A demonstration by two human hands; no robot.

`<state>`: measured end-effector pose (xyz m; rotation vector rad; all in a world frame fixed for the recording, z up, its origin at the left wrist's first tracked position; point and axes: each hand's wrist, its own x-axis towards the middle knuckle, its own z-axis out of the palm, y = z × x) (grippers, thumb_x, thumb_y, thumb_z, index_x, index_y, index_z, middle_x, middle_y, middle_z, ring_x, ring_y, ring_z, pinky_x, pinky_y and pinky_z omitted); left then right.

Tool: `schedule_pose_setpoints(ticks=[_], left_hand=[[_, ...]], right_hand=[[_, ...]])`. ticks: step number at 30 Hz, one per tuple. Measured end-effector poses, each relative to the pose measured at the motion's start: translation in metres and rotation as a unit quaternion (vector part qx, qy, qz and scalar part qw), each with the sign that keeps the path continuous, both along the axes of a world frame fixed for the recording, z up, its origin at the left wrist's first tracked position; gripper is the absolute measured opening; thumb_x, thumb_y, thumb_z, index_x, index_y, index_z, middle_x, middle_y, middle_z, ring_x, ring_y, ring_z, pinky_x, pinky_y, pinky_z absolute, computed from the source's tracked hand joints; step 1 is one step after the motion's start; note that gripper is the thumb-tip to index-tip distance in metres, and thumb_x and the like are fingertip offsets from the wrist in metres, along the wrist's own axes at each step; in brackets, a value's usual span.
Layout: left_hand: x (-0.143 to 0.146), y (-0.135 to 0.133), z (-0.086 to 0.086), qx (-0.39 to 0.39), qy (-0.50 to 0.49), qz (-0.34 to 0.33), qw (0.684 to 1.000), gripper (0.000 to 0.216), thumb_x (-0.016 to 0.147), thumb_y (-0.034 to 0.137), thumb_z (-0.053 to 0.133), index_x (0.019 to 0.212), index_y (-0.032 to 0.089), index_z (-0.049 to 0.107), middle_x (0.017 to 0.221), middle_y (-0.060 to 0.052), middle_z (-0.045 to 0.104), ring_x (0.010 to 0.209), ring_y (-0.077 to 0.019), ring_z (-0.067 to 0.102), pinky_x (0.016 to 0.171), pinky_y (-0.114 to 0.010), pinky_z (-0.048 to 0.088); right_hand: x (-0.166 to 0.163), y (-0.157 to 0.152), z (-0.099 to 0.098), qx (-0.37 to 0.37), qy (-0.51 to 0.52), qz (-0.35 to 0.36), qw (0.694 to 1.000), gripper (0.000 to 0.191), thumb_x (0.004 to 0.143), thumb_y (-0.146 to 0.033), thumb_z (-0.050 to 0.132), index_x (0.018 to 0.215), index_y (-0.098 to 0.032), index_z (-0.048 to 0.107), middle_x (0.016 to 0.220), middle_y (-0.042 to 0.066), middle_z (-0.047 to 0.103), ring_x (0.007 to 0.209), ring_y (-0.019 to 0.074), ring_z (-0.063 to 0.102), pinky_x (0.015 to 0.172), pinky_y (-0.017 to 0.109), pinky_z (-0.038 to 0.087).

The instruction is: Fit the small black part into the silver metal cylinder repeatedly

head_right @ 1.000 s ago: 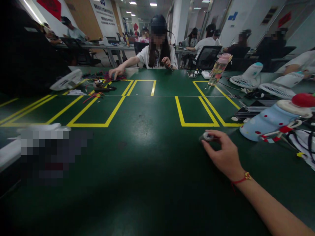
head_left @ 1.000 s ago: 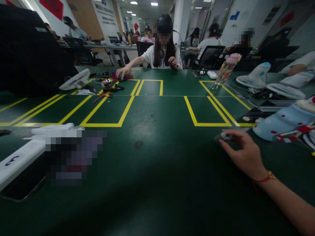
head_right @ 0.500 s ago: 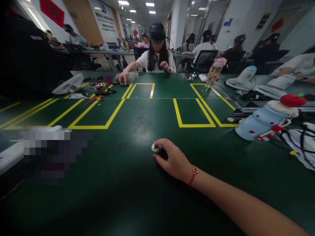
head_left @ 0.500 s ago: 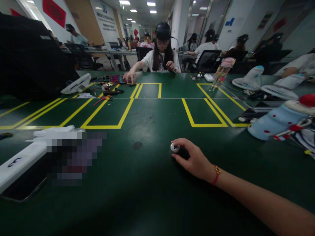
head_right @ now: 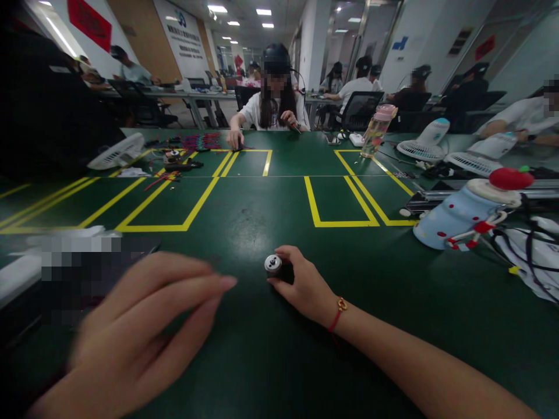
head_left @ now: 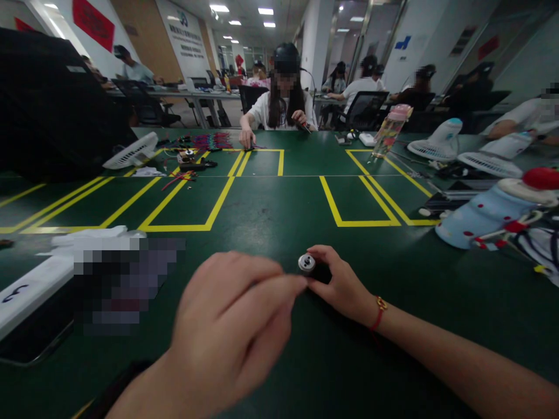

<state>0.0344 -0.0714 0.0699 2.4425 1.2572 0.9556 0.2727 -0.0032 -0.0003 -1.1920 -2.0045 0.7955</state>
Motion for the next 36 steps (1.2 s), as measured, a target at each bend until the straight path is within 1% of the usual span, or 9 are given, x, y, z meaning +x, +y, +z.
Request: schedule_pose_setpoints(ticks=[3,6,9,14,18,22,29,32,36], left_hand=[[0.031,0.055,0.001,-0.037,0.032,-0.011,0.999,0.021,0.091,0.024,0.051,0.104,0.026,0.067,0.097,-0.004,0.064,0.088,-0.0203,0.061,0.082,-0.038,0.051],[0.047,0.081,-0.012,-0.093,0.023,-0.031,0.995,0.02,0.09,0.024,0.052,0.101,0.024,0.068,0.097,-0.004,0.063,0.088,-0.0187,0.06,0.078,-0.034,0.05],[0.048,0.085,-0.017,-0.132,-0.013,-0.048,0.99,0.016,0.089,0.024,0.055,0.092,0.024,0.07,0.094,-0.003,0.063,0.086,-0.0176,0.059,0.076,-0.032,0.049],[0.032,0.089,-0.021,-0.162,-0.08,-0.01,0.984,0.016,0.088,0.03,0.057,0.094,0.024,0.071,0.095,-0.003,0.062,0.084,-0.0173,0.058,0.071,-0.031,0.047],[0.025,0.091,-0.045,-0.185,0.001,-0.002,0.983,0.01,0.081,0.032,0.066,0.086,0.027,0.074,0.089,-0.002,0.062,0.086,-0.0199,0.058,0.075,-0.034,0.044],[0.03,0.089,-0.063,-0.159,0.042,0.008,0.986,0.009,0.08,0.033,0.068,0.085,0.03,0.074,0.09,-0.001,0.065,0.088,-0.0222,0.057,0.077,-0.036,0.041],[0.03,0.088,-0.059,-0.172,0.014,0.003,0.985,0.02,0.081,0.035,0.066,0.099,0.029,0.071,0.095,-0.001,0.065,0.09,-0.0214,0.058,0.076,-0.035,0.043],[0.009,0.088,-0.055,-0.194,-0.039,0.011,0.98,0.027,0.085,0.037,0.062,0.109,0.026,0.067,0.097,-0.003,0.062,0.086,-0.0188,0.058,0.074,-0.032,0.046],[-0.028,0.083,-0.054,-0.204,-0.052,0.067,0.975,0.028,0.088,0.043,0.054,0.104,0.023,0.067,0.093,-0.004,0.062,0.077,-0.0174,0.058,0.066,-0.03,0.046]], right_hand=[[0.0,0.001,0.0,-0.006,0.018,0.005,1.0,0.05,0.076,-0.028,0.065,0.12,-0.022,0.044,0.115,0.006,0.058,0.103,0.0138,0.059,0.093,0.034,0.05],[0.0,0.001,0.002,-0.011,0.024,0.006,1.0,0.048,0.076,-0.029,0.066,0.119,-0.022,0.045,0.113,0.005,0.059,0.103,0.0133,0.059,0.091,0.032,0.05],[0.0,0.001,0.003,-0.014,0.029,0.009,0.999,0.047,0.075,-0.029,0.067,0.117,-0.021,0.046,0.112,0.005,0.059,0.102,0.0133,0.059,0.09,0.032,0.05],[0.0,0.0,0.002,0.018,-0.012,-0.008,1.0,0.044,0.075,-0.027,0.065,0.116,-0.023,0.049,0.112,0.005,0.059,0.1,0.0151,0.058,0.089,0.036,0.049],[0.001,-0.001,0.0,0.039,-0.033,-0.015,0.999,0.045,0.075,-0.027,0.064,0.118,-0.023,0.049,0.112,0.005,0.059,0.1,0.0161,0.057,0.089,0.037,0.049],[0.003,0.0,-0.002,0.044,-0.031,-0.006,0.999,0.049,0.076,-0.028,0.063,0.122,-0.024,0.048,0.117,0.006,0.058,0.105,0.017,0.056,0.093,0.038,0.048],[0.003,0.0,0.001,0.054,-0.036,0.0,0.998,0.047,0.079,-0.031,0.061,0.124,-0.025,0.05,0.12,0.004,0.058,0.109,0.0159,0.056,0.096,0.037,0.047],[0.026,0.005,0.011,0.061,-0.041,-0.054,0.996,0.046,0.079,-0.035,0.062,0.122,-0.024,0.051,0.117,0.005,0.059,0.105,0.0162,0.058,0.092,0.036,0.049],[0.111,0.02,0.015,0.09,-0.078,-0.24,0.963,0.052,0.073,-0.044,0.065,0.118,-0.019,0.054,0.111,0.008,0.061,0.096,0.0184,0.062,0.084,0.036,0.051]])
